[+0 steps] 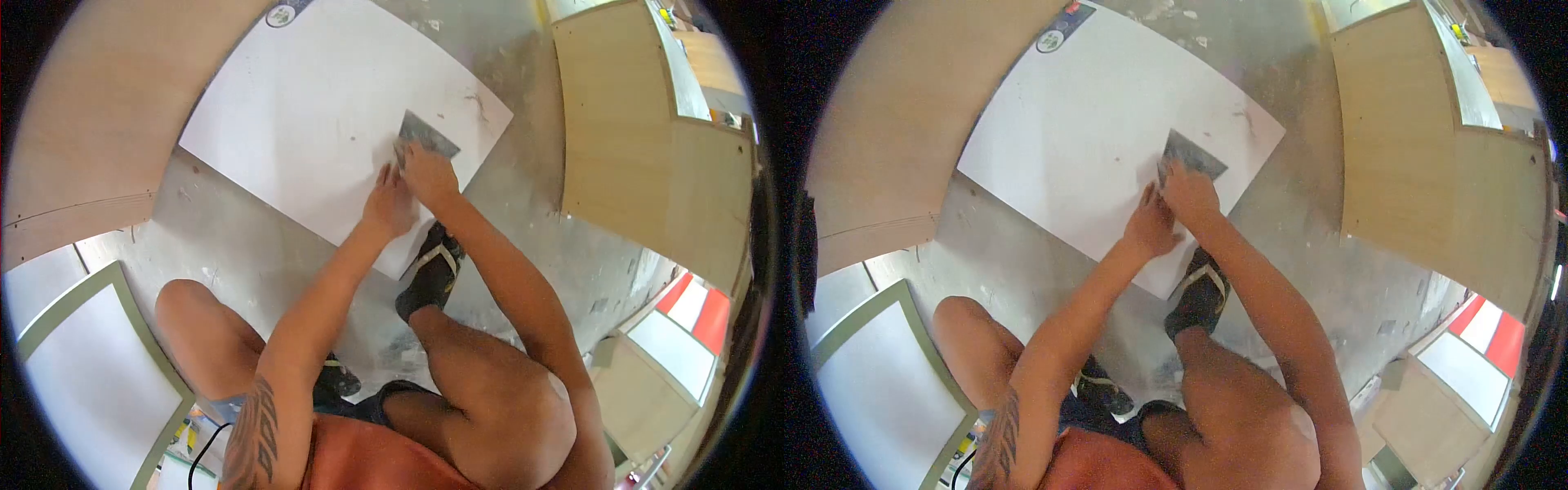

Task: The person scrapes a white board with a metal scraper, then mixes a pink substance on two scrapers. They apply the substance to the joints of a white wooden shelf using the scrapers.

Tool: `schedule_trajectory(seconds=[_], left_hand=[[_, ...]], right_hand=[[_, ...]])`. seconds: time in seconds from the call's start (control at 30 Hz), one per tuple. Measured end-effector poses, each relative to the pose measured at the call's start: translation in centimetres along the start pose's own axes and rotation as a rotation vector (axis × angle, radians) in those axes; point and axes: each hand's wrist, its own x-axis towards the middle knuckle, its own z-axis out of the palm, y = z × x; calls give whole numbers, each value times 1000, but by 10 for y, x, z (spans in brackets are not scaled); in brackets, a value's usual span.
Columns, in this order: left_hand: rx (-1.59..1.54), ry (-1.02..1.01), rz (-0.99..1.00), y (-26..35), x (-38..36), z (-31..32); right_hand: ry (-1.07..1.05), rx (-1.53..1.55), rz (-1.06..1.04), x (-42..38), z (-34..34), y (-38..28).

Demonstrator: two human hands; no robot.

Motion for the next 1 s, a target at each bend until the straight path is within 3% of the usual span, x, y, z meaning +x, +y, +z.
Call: schedule_trajectory(seconds=[0.07, 0.23, 0.3, 0.37, 0.53, 0.6, 0.73, 0.8, 0.93, 1.0], left_hand=[[-26, 60, 16, 0, 3, 2], [44, -33, 11, -9, 4, -2], [74, -95, -15, -7, 4, -11], [89, -168, -32, -5, 2, -17], [-41, 26, -20, 11, 3, -6], [-22, 36, -16, 8, 2, -7], [-1, 5, -8, -2, 3, -8], [-24, -18, -7, -4, 4, -4], [6, 16, -39, 10, 1, -11], [15, 80, -7, 7, 0, -6]], right_hand=[[24, 4, 30, 13, 3, -2], [180, 149, 126, 15, 3, -10], [68, 199, 190, 7, 8, -12], [91, 153, 127, 14, 18, -7], [218, 144, 79, 30, 19, -4], [138, -43, 16, 35, 7, -8], [221, 69, 53, 29, 16, -8], [83, 111, 141, 5, 0, -17], [100, 80, 184, 39, 9, -3], [66, -114, 63, 64, -18, 6]])
